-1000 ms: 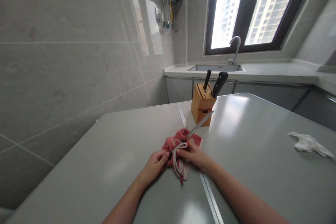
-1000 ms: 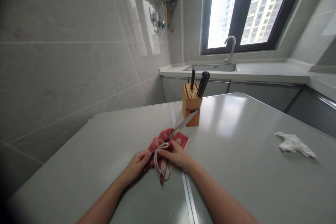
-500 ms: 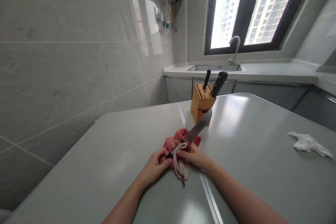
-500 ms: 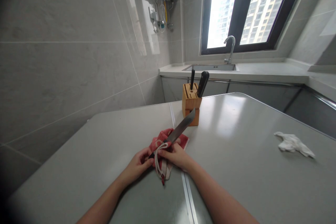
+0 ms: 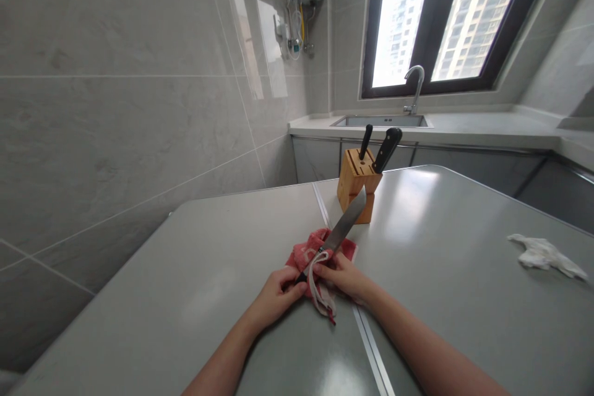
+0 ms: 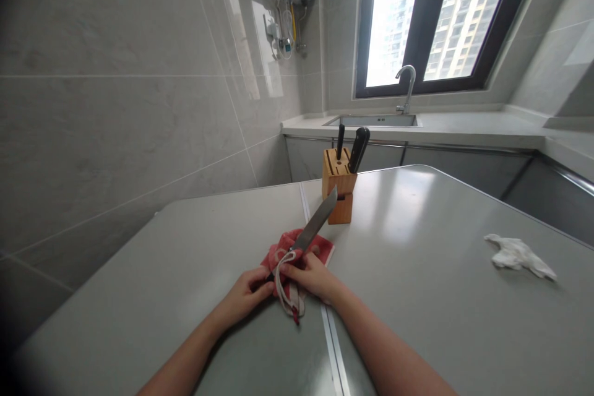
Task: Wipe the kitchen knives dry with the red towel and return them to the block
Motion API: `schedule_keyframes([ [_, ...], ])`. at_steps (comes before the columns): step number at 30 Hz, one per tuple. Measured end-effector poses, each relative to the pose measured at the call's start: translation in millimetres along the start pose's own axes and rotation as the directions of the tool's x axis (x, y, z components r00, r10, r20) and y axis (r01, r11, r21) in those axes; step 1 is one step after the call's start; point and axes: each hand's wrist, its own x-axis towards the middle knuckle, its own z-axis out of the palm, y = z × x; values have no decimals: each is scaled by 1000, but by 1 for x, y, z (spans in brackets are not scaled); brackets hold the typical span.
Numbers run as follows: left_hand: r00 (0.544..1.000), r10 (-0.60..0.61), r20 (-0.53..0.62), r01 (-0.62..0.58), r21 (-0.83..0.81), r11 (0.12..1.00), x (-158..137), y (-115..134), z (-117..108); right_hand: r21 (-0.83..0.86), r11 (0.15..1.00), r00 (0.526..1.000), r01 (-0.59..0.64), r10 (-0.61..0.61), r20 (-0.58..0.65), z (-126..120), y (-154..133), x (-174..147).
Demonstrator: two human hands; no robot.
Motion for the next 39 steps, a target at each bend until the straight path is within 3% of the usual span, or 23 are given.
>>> schedule_keyframes([
  [13,998,59,12,-59,25,998,1,-9,-1,-130,991,1000,5,-5,1,1,-7,-2],
  [39,997,76,-3,-76,63,995,1,-10,3,-122,991,998,57,-54,33,0,-5,1],
])
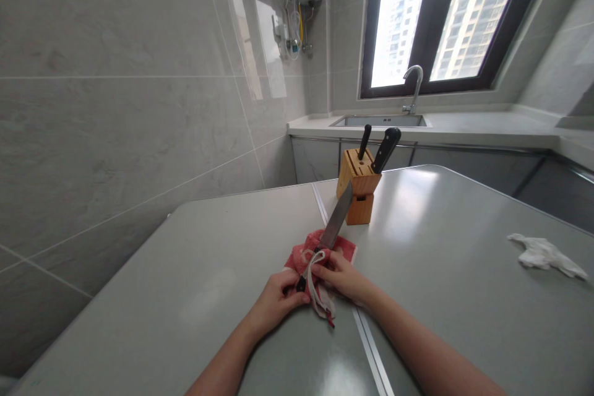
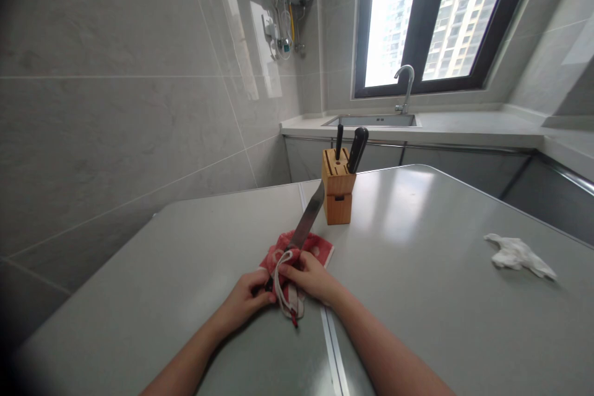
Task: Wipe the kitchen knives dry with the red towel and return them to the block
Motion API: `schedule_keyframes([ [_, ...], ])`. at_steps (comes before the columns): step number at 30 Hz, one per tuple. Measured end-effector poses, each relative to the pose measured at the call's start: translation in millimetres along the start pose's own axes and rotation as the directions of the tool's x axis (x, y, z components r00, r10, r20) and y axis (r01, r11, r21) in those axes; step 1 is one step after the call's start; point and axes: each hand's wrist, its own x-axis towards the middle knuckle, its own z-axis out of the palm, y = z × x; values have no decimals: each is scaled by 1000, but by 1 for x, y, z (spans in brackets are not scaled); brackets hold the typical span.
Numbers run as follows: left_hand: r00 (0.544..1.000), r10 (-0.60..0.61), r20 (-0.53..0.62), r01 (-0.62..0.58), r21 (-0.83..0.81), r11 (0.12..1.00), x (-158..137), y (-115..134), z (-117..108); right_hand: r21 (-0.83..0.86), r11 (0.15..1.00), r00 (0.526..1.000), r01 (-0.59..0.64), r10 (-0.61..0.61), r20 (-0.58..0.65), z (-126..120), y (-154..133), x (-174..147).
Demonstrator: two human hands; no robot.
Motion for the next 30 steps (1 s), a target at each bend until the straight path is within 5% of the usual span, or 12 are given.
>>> schedule_keyframes([
  [30,998,-70,6,70,1,998,0,6,0,-24,1000,1000,12,-12,12,0,1,1],
])
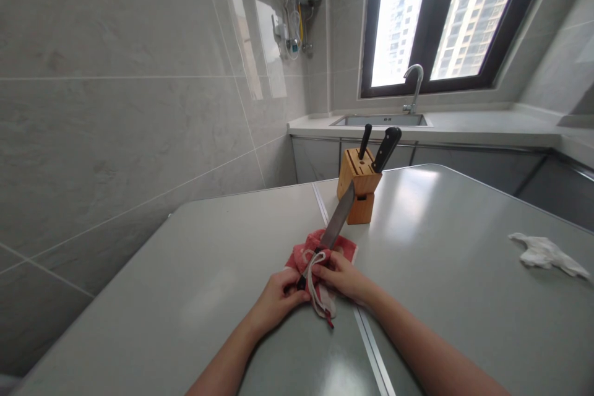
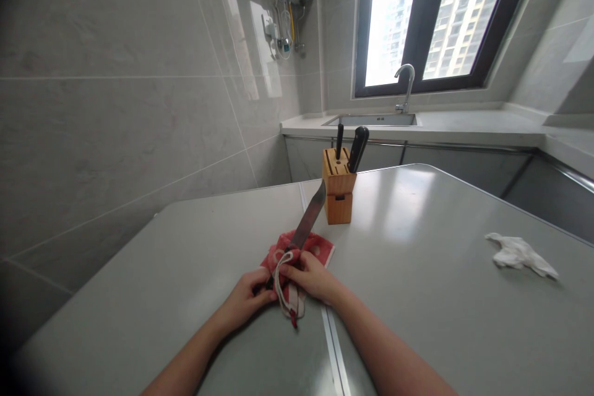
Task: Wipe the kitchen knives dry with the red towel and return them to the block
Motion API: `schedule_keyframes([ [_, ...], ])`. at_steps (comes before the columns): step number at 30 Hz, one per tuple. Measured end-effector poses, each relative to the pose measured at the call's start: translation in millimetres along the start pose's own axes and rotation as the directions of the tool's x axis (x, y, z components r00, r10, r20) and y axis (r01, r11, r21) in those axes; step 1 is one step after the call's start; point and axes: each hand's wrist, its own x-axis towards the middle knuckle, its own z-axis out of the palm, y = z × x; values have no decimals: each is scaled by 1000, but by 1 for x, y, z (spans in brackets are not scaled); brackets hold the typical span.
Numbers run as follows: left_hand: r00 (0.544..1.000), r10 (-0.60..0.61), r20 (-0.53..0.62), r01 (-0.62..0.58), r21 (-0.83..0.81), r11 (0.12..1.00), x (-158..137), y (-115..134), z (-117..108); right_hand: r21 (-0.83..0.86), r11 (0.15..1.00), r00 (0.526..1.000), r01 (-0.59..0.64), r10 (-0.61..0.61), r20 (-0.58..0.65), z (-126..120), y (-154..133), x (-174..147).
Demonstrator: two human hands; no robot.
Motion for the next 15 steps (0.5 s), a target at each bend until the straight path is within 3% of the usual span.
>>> schedule_keyframes([
  [9,995,98,8,-98,42,994,-1,-2,-1,-21,1000,1000,8,-8,14,1,-2,0],
  [15,997,72,13,-73,90,993,0,5,-1,-39,999,1000,-3,3,15,1,-2,0],
])
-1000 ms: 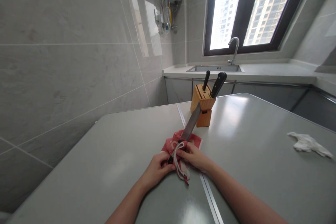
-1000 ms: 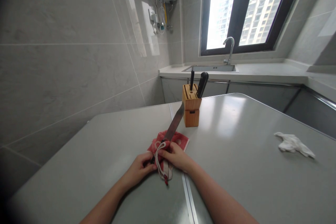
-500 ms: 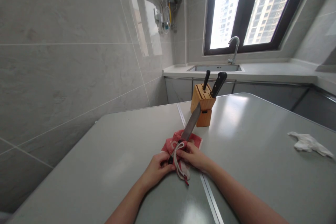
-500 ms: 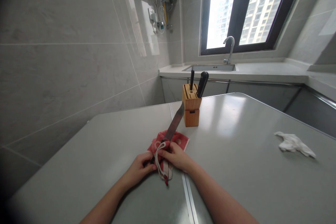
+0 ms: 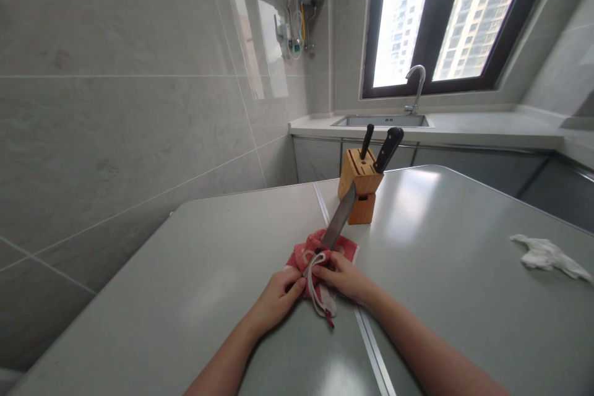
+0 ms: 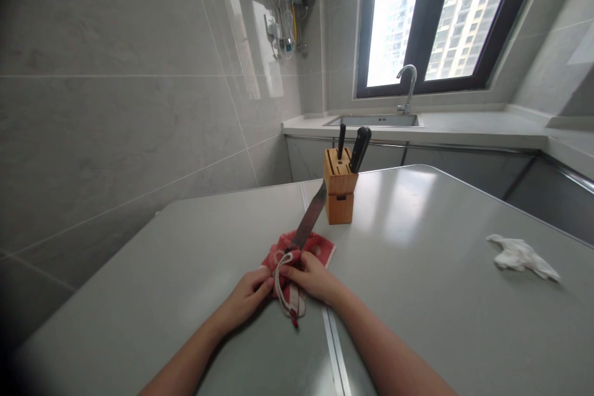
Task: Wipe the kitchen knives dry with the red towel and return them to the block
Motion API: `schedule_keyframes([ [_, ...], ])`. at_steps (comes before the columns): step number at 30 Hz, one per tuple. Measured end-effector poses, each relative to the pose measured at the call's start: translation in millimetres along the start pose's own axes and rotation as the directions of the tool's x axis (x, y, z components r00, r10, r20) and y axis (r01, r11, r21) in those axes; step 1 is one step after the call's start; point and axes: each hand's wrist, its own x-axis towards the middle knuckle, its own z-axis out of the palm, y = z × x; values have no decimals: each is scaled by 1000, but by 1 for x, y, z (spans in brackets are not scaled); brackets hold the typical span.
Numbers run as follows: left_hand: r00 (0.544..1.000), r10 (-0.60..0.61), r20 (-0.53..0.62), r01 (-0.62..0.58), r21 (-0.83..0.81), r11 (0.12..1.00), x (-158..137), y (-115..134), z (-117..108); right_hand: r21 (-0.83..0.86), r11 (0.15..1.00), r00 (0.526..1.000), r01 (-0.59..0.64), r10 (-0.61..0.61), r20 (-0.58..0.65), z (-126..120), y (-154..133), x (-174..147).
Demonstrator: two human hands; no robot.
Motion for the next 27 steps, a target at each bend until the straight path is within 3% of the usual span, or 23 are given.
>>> schedule_keyframes([
  [10,1000,-20,-12,20,11,1000,0,-1,0,-93,995,999,38,-38,-1,-1,2,2],
  [27,1000,12,12,-12,-9,1000,0,-4,0,-100,994,999,42,-43,-4,-1,5,3],
])
